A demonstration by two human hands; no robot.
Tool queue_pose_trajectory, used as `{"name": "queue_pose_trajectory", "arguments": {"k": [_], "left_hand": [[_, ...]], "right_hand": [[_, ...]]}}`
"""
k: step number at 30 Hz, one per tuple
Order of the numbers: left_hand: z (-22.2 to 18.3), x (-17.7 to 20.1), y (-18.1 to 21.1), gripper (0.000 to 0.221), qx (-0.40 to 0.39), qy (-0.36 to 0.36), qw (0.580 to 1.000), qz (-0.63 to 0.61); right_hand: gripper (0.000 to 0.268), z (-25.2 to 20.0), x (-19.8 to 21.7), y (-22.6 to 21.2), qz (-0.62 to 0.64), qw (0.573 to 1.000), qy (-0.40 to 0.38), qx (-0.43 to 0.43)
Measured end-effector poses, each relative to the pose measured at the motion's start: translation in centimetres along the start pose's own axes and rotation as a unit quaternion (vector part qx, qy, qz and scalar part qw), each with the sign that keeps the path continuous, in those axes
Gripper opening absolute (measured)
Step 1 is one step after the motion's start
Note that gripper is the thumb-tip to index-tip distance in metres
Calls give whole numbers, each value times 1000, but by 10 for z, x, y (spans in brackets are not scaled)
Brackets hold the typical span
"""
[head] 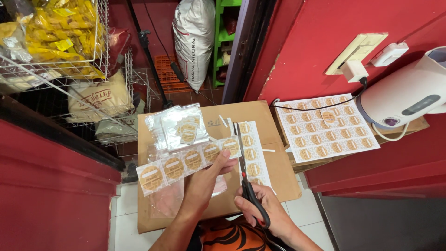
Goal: Cutting individual labels from a printed sheet using scissors
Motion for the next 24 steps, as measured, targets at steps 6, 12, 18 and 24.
{"name": "queue_pose_trajectory", "arguments": {"k": [6,12,18,24], "left_hand": [[-4,-4,7,47,-16,10,1000,-16],[1,-11,7,47,-26,1,999,-27],[30,-6,-15,43,-37,-56,997,-28],[29,11,13,37,-94,-121,948,278]], "right_hand": [[19,-3,7,3,-20,1000,19,-9],[19,-8,18,12,-9,998,47,-36],[47,-9,15,18,133,986,-79,-67],[49,6,32,-38,32,997,10,-64]]}}
Point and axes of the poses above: each hand's wrist, its own z-axis towards the middle knuckle, its own x-axis out of the back of the hand, y = z × x, the point moved 9 cm from there along z, towards the middle knuckle, and after that the axes turned 11 degrees about -y, right-handed, at the moved point
